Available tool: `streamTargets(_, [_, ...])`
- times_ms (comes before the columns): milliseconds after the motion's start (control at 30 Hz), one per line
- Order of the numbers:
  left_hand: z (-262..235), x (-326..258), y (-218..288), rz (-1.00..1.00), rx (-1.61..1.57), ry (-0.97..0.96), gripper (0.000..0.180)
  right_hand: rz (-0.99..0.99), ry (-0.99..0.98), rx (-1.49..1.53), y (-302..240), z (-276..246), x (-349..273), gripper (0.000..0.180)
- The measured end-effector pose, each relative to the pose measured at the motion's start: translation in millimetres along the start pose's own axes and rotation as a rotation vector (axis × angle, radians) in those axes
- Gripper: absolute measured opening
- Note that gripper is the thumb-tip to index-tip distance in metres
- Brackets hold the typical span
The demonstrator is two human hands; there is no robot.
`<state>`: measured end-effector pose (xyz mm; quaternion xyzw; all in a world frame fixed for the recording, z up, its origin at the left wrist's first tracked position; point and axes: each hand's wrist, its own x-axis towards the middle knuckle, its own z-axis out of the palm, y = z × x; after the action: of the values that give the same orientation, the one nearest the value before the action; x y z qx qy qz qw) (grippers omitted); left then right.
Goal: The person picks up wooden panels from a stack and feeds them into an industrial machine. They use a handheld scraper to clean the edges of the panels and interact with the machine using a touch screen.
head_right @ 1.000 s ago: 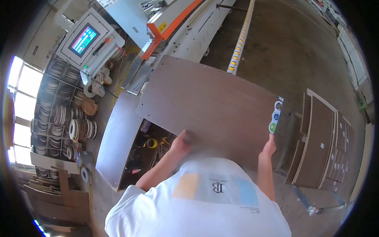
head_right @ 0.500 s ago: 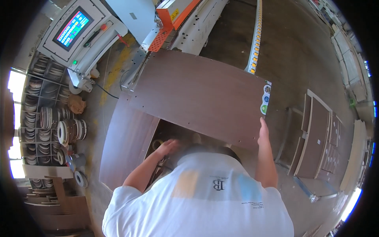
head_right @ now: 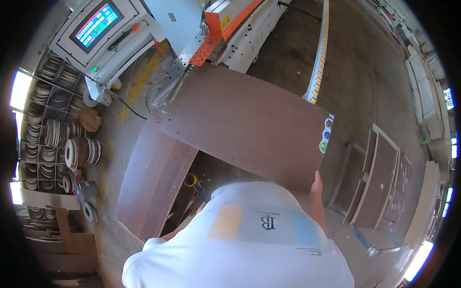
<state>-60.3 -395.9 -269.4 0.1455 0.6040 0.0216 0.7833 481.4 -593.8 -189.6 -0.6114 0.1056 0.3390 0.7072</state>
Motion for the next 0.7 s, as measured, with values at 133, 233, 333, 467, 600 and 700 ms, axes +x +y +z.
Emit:
streamTargets(133, [23, -31, 23, -0.008, -0.072, 0.055, 0.066, 0.019, -0.038, -0.032, 3, 12, -6, 0.056])
streamTargets(233, [67, -90, 65, 0.023, -0.155, 0.106, 0.064, 0.055, -0.03, -0.04, -5, 24, -14, 0.056])
streamTargets(333, [88, -130, 93, 0.082, -0.016, 0.133, 0.063, 0.09, -0.026, 0.002, -12, 37, -24, 0.056])
streamTargets(467, [82, -130, 101, 0.055, 0.075, 0.185, 0.063, 0.084, 0.018, -0.051, -22, 54, -37, 0.059])
streamTargets(600, [69, -120, 104, -0.026, 0.016, 0.185, 0.063, 0.096, -0.022, 0.017, -15, 44, -29, 0.06])
streamTargets(700, [60, -113, 104, -0.105, -0.007, 0.167, 0.064, 0.013, 0.065, -0.094, -4, 25, -17, 0.055])
